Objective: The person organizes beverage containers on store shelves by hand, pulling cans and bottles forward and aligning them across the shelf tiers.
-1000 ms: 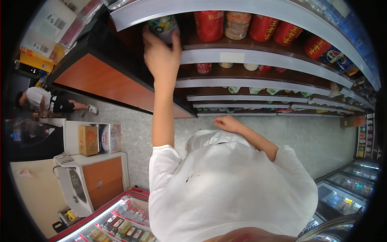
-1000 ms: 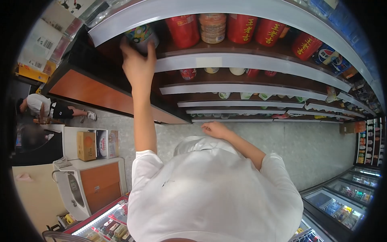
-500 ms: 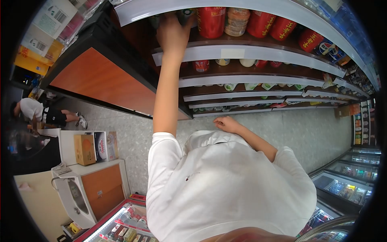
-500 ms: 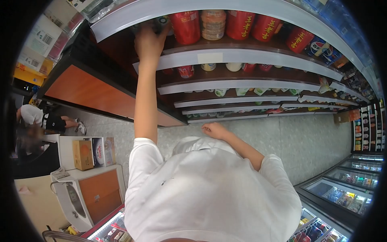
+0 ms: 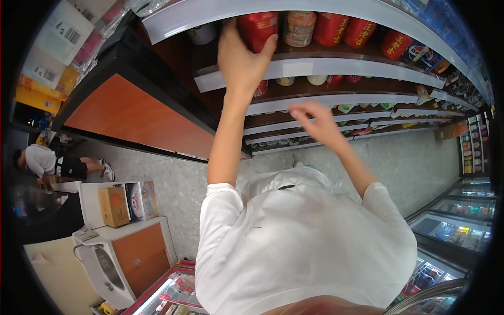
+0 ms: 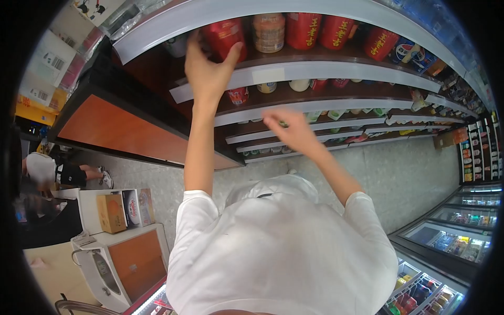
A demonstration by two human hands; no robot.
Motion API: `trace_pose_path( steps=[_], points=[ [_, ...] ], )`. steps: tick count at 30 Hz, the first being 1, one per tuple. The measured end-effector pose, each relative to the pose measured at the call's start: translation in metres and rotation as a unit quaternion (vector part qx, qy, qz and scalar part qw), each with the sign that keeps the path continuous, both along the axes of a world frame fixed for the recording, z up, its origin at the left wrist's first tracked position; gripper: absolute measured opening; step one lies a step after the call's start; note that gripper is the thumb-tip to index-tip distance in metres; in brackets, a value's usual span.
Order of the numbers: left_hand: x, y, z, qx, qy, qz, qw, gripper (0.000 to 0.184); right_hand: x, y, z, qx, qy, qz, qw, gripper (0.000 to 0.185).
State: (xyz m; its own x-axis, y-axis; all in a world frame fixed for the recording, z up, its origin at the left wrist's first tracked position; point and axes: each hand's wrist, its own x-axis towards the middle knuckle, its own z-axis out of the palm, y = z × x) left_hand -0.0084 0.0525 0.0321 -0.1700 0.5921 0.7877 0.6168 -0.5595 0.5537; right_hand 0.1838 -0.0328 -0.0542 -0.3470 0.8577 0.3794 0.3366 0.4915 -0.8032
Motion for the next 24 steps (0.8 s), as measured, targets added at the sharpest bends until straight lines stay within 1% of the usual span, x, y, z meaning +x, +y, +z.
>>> trace_pose_path(
  steps=[1, 2, 3, 4, 5, 6, 7, 8, 9, 11, 12, 13, 14, 15, 16, 17, 18, 19, 21, 22, 23, 24],
  points=[
    [-0.006, -0.004, -0.002, 0.012, 0.004, 0.035, 0.999, 0.079, 0.000, 0.008, 0.022, 0.123, 0.006, -0.053, 0.991, 0.018],
    [-0.013, -0.008, -0.003, 0.024, 0.007, 0.069, 0.997, 0.079, 0.001, 0.012, 0.041, 0.113, 0.051, -0.097, 0.988, 0.016],
    [-0.019, -0.014, -0.001, 0.002, -0.003, 0.087, 0.996, 0.080, 0.003, 0.019, 0.053, 0.144, 0.061, -0.153, 0.976, 0.015],
    [-0.026, -0.015, -0.002, 0.015, 0.009, 0.128, 0.992, 0.081, 0.005, 0.029, 0.063, 0.193, 0.070, -0.187, 0.961, 0.015],
    [-0.032, -0.016, -0.003, 0.013, 0.005, 0.153, 0.988, 0.082, 0.005, 0.039, 0.072, 0.226, 0.075, -0.211, 0.948, 0.019],
    [-0.038, -0.014, -0.003, 0.013, 0.001, 0.179, 0.984, 0.083, 0.004, 0.049, 0.077, 0.224, 0.075, -0.214, 0.948, 0.019],
    [-0.043, -0.012, -0.004, 0.013, 0.002, 0.177, 0.984, 0.083, 0.000, 0.059, 0.080, 0.211, 0.085, -0.213, 0.950, 0.023],
    [-0.047, -0.009, -0.005, 0.029, 0.025, 0.210, 0.977, 0.084, -0.004, 0.067, 0.084, 0.198, 0.095, -0.211, 0.953, 0.028],
    [-0.050, -0.006, -0.005, 0.046, 0.048, 0.243, 0.968, 0.085, -0.011, 0.074, 0.086, 0.198, 0.095, -0.212, 0.952, 0.028],
    [-0.050, -0.001, -0.007, 0.048, 0.045, 0.249, 0.966, 0.085, -0.026, 0.082, 0.092, 0.244, 0.013, -0.299, 0.922, 0.044],
    [-0.051, 0.000, -0.006, 0.052, 0.042, 0.257, 0.964, 0.086, -0.032, 0.081, 0.099, 0.246, 0.013, -0.298, 0.922, 0.044],
    [-0.051, 0.000, -0.006, 0.053, 0.041, 0.259, 0.963, 0.086, -0.037, 0.079, 0.108, 0.238, -0.049, -0.322, 0.915, 0.057],
    [-0.051, 0.000, -0.006, 0.084, 0.042, 0.246, 0.965, 0.082, -0.042, 0.078, 0.113, 0.227, -0.110, -0.345, 0.904, 0.070],
    [-0.052, -0.001, -0.006, 0.115, 0.044, 0.232, 0.965, 0.077, -0.049, 0.080, 0.115, 0.228, -0.109, -0.342, 0.905, 0.070],
    [-0.053, -0.002, -0.007, 0.115, 0.045, 0.234, 0.964, 0.077, -0.056, 0.083, 0.117, 0.214, -0.111, -0.361, 0.901, 0.064],
    [-0.053, -0.002, -0.009, 0.174, 0.077, 0.245, 0.951, 0.068, -0.059, 0.087, 0.117, 0.200, -0.114, -0.381, 0.895, 0.058],
    [-0.053, -0.002, -0.010, 0.233, 0.109, 0.254, 0.932, 0.060, -0.059, 0.091, 0.116, 0.200, -0.112, -0.381, 0.896, 0.058],
    [-0.050, -0.003, -0.011, 0.234, 0.109, 0.254, 0.932, 0.060, -0.059, 0.095, 0.114, 0.189, -0.096, -0.382, 0.900, 0.055],
    [-0.037, -0.007, -0.014, 0.255, 0.065, 0.145, 0.954, 0.041, -0.057, 0.095, 0.117, 0.178, -0.080, -0.382, 0.903, 0.052],
    [-0.027, -0.010, -0.011, 0.239, 0.030, 0.094, 0.966, 0.029, -0.056, 0.090, 0.123, 0.142, -0.050, -0.341, 0.928, 0.046],
    [-0.021, -0.010, -0.010, 0.239, 0.030, 0.094, 0.966, 0.029, -0.054, 0.087, 0.126, 0.106, -0.020, -0.300, 0.948, 0.041],
    [-0.015, -0.009, -0.009, 0.198, 0.023, 0.058, 0.978, 0.032, -0.053, 0.090, 0.121, 0.106, -0.019, -0.300, 0.948, 0.041]
  ],
)
